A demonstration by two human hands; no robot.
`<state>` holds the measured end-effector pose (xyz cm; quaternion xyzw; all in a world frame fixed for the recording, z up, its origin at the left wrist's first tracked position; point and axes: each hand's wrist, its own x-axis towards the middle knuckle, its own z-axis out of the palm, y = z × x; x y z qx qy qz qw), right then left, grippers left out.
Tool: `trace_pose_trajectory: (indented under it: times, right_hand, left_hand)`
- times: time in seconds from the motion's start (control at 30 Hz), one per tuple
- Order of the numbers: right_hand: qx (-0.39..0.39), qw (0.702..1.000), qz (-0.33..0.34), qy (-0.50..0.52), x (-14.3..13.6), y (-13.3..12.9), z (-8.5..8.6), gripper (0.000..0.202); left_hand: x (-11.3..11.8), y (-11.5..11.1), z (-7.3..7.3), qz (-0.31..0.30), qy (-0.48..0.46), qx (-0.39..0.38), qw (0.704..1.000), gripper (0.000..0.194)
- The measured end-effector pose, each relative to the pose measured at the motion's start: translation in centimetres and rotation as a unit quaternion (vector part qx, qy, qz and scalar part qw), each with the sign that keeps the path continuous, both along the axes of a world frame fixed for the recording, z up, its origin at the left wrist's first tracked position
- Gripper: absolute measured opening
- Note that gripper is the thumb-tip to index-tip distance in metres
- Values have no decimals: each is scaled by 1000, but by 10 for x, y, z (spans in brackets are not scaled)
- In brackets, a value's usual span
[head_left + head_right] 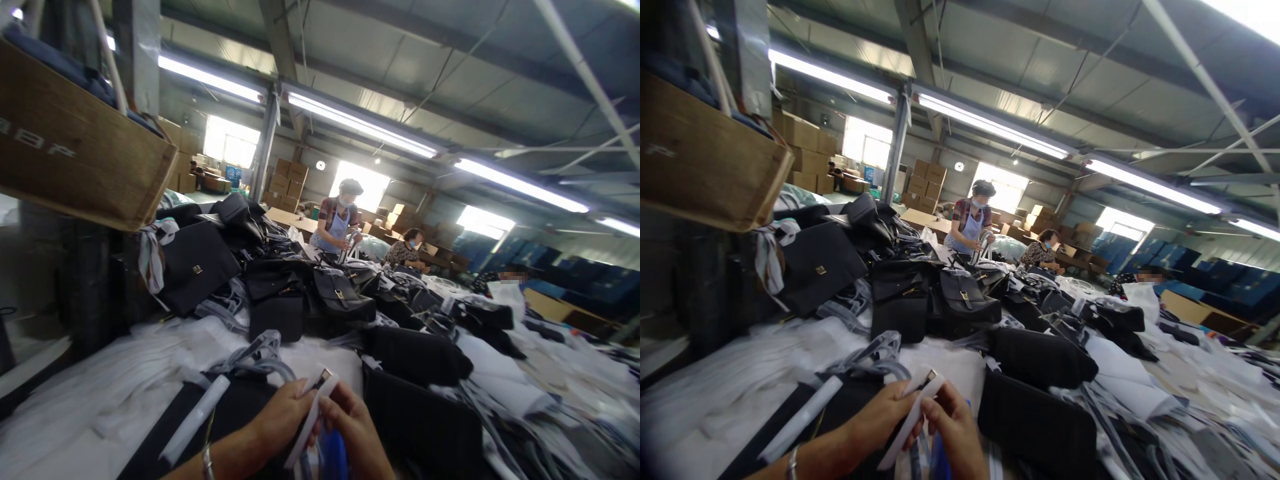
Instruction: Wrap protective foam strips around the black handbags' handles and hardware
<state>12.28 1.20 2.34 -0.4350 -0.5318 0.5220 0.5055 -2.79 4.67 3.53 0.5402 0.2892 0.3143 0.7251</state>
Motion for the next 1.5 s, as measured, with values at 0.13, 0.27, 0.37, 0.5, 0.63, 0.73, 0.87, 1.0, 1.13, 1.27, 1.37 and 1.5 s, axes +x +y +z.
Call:
trace_pose_trajectory:
  times: [0.13,0.27,0.37,0.5,0.63,0.73,0.87,1.0,1.13,1.27,1.37,1.5]
  right_hand:
    - [-33,999,2,-20,9,-1,24,36]
    - [-58,997,14,-40,12,1,40,35]
    - [-67,997,14,-47,13,4,45,35]
    - [-82,993,6,-85,16,8,48,33]
    - [-90,990,1,-108,15,7,52,33]
    - [-82,993,-11,-86,12,5,54,33]
    - [-90,992,-25,-88,7,7,51,34]
    - [-88,991,-33,-96,2,10,48,37]
    - [-62,994,1,-85,2,5,49,41]
    - [-44,993,45,-97,9,2,55,45]
    - [-57,990,45,-125,15,3,60,43]
    - [-63,987,17,-148,17,5,60,37]
  left_hand:
    - [-4,6,3,-50,4,13,999,43]
    - [-8,9,6,-71,15,10,997,44]
    - [-11,11,10,-85,21,32,996,43]
    - [-9,15,10,-98,32,46,994,37]
    - [-8,12,5,-111,35,57,992,32]
    - [-11,5,6,-113,-27,11,993,24]
    - [-14,-3,6,-93,-97,-61,989,32]
    - [-9,-3,-4,-23,-77,-39,996,44]
    - [-7,-2,-9,-7,-82,-47,995,50]
    - [-8,-2,-8,7,-68,-63,996,50]
    - [-5,-2,-6,21,-45,-69,996,45]
    - [0,-3,-1,34,-31,-69,997,39]
